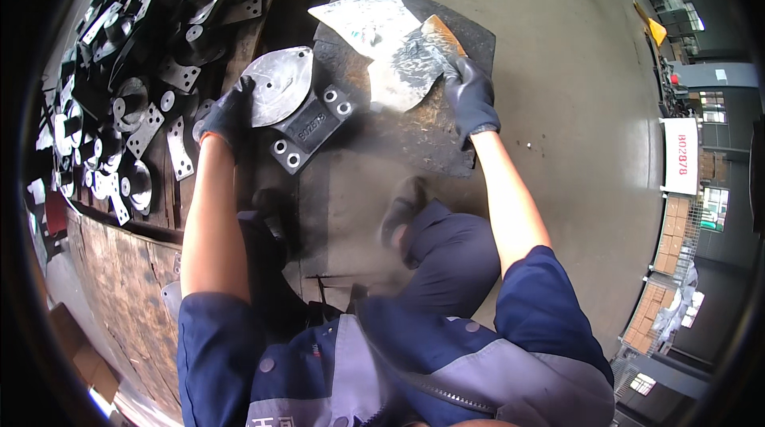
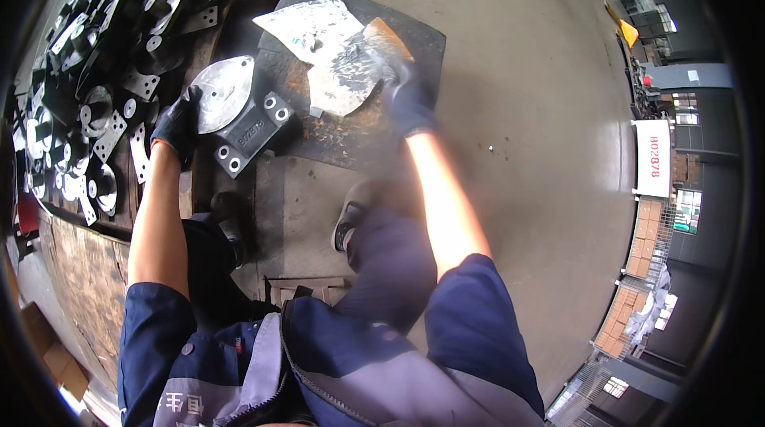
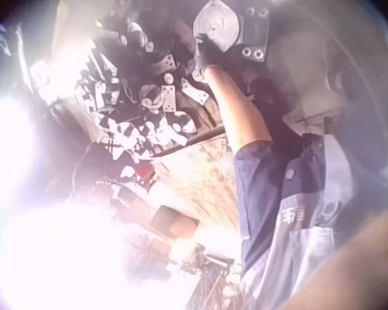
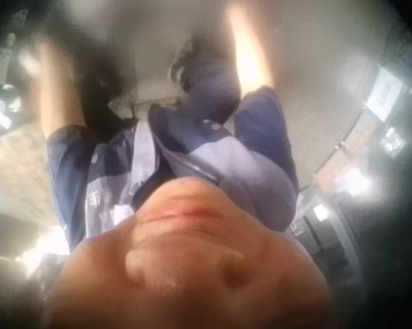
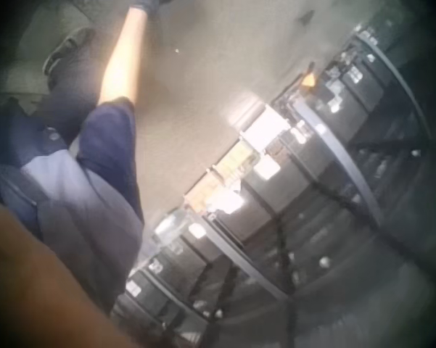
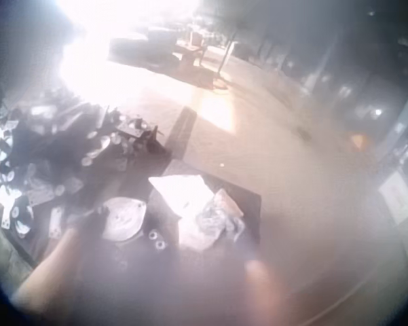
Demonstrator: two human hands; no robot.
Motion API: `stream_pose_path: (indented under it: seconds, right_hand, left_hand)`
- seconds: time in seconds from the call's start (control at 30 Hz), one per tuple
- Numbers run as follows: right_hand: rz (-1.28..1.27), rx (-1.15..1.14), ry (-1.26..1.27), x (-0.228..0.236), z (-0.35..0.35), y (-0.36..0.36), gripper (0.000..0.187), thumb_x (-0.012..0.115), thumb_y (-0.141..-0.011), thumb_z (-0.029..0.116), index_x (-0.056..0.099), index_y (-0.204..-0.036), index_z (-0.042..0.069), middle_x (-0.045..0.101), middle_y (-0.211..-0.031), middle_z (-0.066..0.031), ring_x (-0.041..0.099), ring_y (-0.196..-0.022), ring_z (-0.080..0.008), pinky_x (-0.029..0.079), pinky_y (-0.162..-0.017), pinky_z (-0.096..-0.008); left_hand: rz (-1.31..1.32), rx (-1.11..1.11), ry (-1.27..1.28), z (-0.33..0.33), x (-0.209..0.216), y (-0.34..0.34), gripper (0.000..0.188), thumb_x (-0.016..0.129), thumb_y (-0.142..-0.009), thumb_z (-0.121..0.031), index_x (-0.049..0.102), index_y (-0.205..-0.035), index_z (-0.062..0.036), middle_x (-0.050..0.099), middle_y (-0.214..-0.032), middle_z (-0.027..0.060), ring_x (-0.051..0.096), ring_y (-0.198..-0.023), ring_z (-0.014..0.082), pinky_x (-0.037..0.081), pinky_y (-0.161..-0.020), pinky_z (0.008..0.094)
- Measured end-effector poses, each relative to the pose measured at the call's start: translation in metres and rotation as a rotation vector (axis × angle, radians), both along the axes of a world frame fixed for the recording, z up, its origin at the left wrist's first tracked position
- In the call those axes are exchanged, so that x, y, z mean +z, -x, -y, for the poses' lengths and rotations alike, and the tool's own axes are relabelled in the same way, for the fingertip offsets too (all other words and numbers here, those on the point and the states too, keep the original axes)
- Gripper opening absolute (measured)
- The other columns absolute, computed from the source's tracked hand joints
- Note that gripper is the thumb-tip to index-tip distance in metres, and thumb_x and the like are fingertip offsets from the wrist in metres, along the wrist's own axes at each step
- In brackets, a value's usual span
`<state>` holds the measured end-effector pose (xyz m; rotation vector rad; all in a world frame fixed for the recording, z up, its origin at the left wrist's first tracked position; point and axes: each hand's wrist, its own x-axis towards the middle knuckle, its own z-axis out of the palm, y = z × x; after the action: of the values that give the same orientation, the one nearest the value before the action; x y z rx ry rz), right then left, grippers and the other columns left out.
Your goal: The person scrapes metal parts with a handheld tool while crouched on the floor. They repeatedly pick up parts, scrape them, and place them back on a wooden pallet.
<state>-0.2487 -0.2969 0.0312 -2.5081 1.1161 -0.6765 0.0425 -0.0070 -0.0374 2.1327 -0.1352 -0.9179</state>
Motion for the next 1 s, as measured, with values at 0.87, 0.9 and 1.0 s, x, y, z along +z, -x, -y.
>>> stream_pose_path:
  seconds: [0.87,0.9,1.0]
  right_hand:
    - [-0.077,0.322,-0.32,-0.004,0.015,-0.018,0.034,0.052,-0.083,0.001,0.056,-0.117,0.004,0.064,-0.105,-0.0167,0.061,-0.099,-0.0221,0.047,-0.084,-0.0305]
    - [-0.085,0.304,-0.374,-0.004,0.016,-0.015,0.036,0.052,-0.083,0.002,0.055,-0.119,0.003,0.063,-0.108,-0.0166,0.06,-0.102,-0.0221,0.046,-0.087,-0.0303]
    - [-0.118,0.302,-0.498,0.001,0.019,-0.013,0.032,0.05,-0.086,0.004,0.053,-0.118,-0.001,0.061,-0.109,-0.014,0.057,-0.102,-0.0221,0.045,-0.089,-0.0316]
  left_hand:
    - [0.021,0.03,0.008,0.006,0.031,0.016,0.06,0.04,-0.089,-0.055,0.055,-0.123,-0.0081,0.058,-0.121,0.0125,0.052,-0.113,0.0248,0.036,-0.095,0.0315]
    - [-0.017,0.065,0.05,0.01,0.041,0.022,0.059,0.042,-0.089,-0.054,0.055,-0.123,-0.0065,0.059,-0.12,0.0126,0.053,-0.111,0.0232,0.037,-0.094,0.0308]
    - [-0.129,0.24,0.172,0.021,0.095,0.051,0.055,0.052,-0.089,-0.045,0.055,-0.12,0.0003,0.06,-0.116,0.0122,0.053,-0.104,0.0166,0.039,-0.091,0.0282]
